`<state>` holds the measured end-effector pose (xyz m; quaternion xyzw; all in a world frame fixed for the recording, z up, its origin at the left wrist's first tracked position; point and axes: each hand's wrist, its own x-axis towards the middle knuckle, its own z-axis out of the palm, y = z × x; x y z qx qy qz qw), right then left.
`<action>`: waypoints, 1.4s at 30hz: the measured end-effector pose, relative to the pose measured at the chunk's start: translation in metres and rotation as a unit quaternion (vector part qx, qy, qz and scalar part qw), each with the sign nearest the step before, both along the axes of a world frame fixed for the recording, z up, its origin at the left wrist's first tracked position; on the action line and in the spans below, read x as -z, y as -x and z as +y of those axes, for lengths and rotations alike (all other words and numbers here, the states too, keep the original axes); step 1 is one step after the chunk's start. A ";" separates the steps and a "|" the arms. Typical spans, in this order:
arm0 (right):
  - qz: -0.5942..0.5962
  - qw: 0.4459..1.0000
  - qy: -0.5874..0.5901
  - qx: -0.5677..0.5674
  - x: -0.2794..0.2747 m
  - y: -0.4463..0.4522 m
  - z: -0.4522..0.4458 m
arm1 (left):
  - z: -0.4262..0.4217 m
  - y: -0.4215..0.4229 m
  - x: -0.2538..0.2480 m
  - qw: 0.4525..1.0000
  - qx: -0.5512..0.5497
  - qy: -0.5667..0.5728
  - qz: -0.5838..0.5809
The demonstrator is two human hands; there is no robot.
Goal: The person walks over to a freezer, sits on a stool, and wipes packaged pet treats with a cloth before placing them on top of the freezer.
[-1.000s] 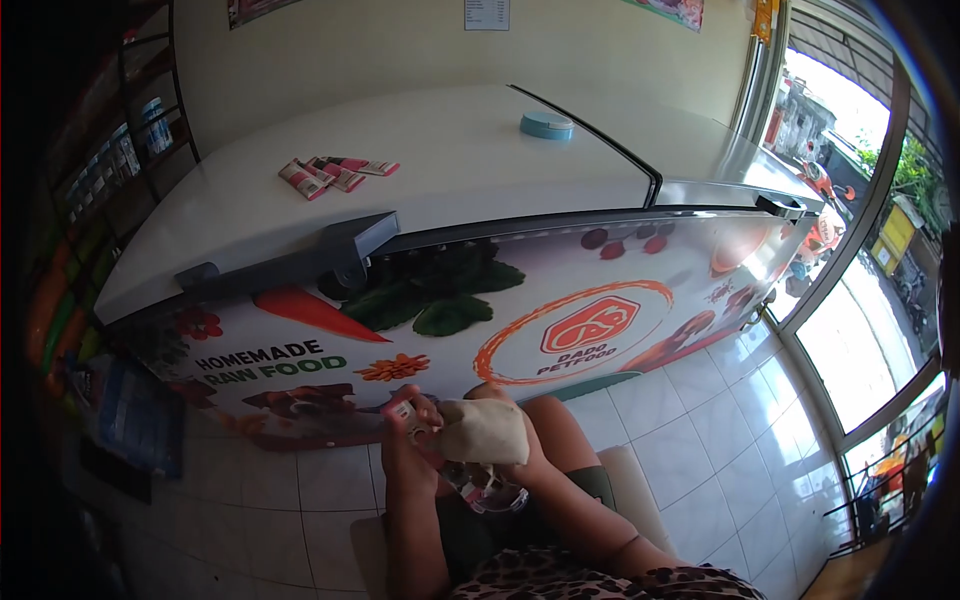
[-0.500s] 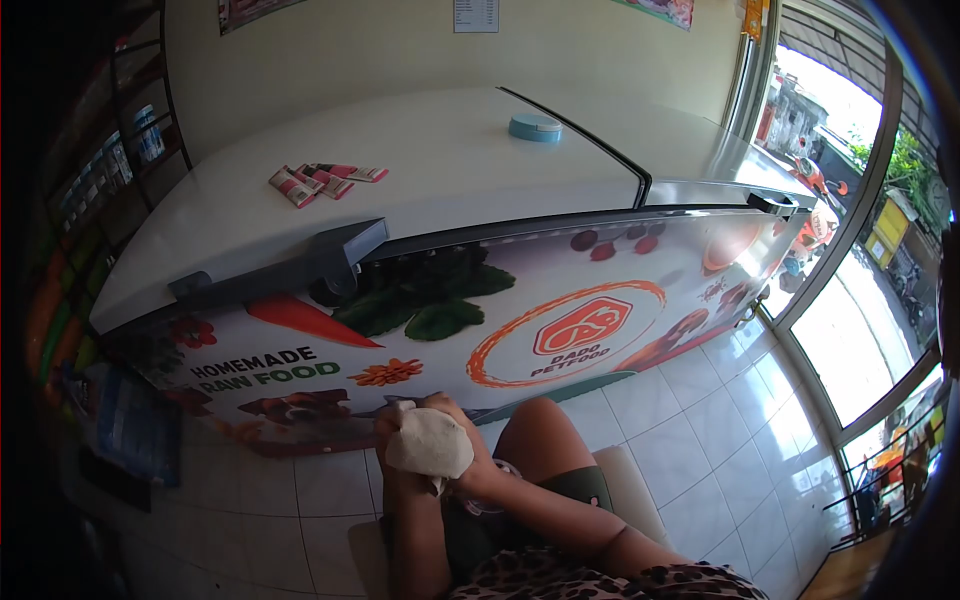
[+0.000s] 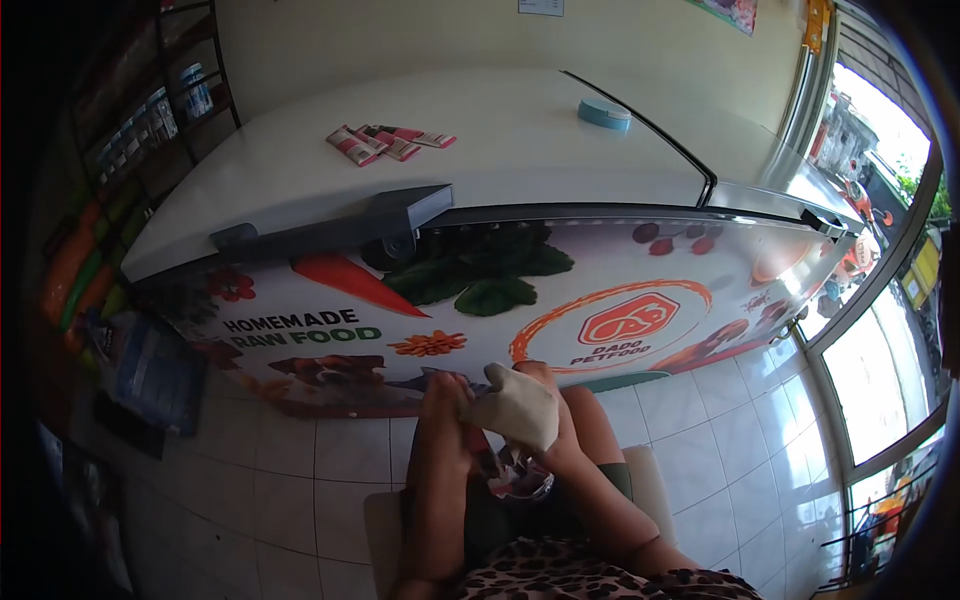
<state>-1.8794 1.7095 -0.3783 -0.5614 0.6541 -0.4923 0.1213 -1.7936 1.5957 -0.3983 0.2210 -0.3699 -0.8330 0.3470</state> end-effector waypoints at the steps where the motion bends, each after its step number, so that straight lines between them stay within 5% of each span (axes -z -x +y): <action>1: 0.006 0.979 0.184 0.090 0.003 -0.015 -0.005 | 0.002 0.007 0.012 0.998 0.008 -0.052 0.040; 4: 0.048 0.990 0.077 0.112 0.022 -0.037 0.003 | 0.001 0.009 0.022 0.980 0.024 -0.154 0.123; 6: 0.027 0.994 0.098 0.049 0.032 -0.037 0.017 | -0.009 -0.011 -0.003 0.998 -0.058 0.004 0.037; 8: 0.011 0.987 -0.018 -0.157 0.040 -0.028 0.035 | -0.014 -0.018 -0.018 0.995 -0.098 0.010 0.022; 9: 0.007 0.987 -0.018 -0.157 0.052 -0.016 0.042 | -0.022 -0.021 -0.016 0.992 -0.095 0.064 0.049; 10: 0.061 0.995 -0.015 -0.084 0.070 0.000 0.047 | -0.028 -0.023 -0.013 0.986 -0.089 0.117 0.078; 12: 0.356 0.927 -0.114 0.026 0.013 -0.005 0.042 | -0.027 -0.019 0.000 0.977 -0.051 0.187 0.093; 13: 0.129 0.987 -0.022 0.094 0.001 -0.012 0.033 | -0.016 -0.012 0.002 0.982 0.039 0.136 0.126; 15: -0.054 0.979 0.157 0.120 0.000 -0.023 0.009 | 0.002 0.004 0.014 0.975 0.129 0.088 0.161; 18: 0.019 0.957 0.260 0.123 0.034 -0.042 -0.005 | 0.007 0.013 0.021 0.949 0.113 0.092 0.281; 20: -0.150 0.980 0.114 -0.059 0.047 -0.043 0.006 | -0.001 -0.014 -0.005 0.973 0.013 -0.004 0.230; 24: -0.110 0.975 0.117 -0.153 0.066 -0.009 0.023 | -0.035 -0.049 -0.032 0.932 -0.105 0.068 0.339; 26: -0.401 0.904 0.150 -0.001 0.068 0.005 0.031 | -0.044 -0.066 -0.054 0.924 -0.104 0.117 0.349; 28: -0.535 0.812 0.133 0.191 0.042 0.013 0.032 | -0.054 -0.066 -0.080 0.900 -0.162 0.196 0.354; 29: -0.362 0.900 0.174 0.171 0.068 0.030 0.028 | -0.060 -0.063 -0.097 0.874 -0.194 0.293 0.336; 30: -0.358 0.901 0.179 0.167 0.087 0.040 0.027 | -0.068 -0.058 -0.114 0.838 -0.250 0.363 0.321; 32: -0.588 0.772 0.186 0.154 0.123 0.053 0.025 | -0.092 -0.042 -0.150 0.740 -0.332 0.511 0.284; 35: -0.621 0.754 0.156 0.148 0.187 0.072 0.027 | -0.123 -0.011 -0.202 0.538 -0.432 0.699 0.187; 39: -0.612 0.783 0.065 0.088 0.184 0.094 0.031 | -0.165 0.046 -0.223 0.448 -0.393 0.800 0.068; 42: -0.591 0.801 0.038 0.085 0.175 0.091 0.032 | -0.193 0.063 -0.207 0.586 -0.120 0.797 -0.084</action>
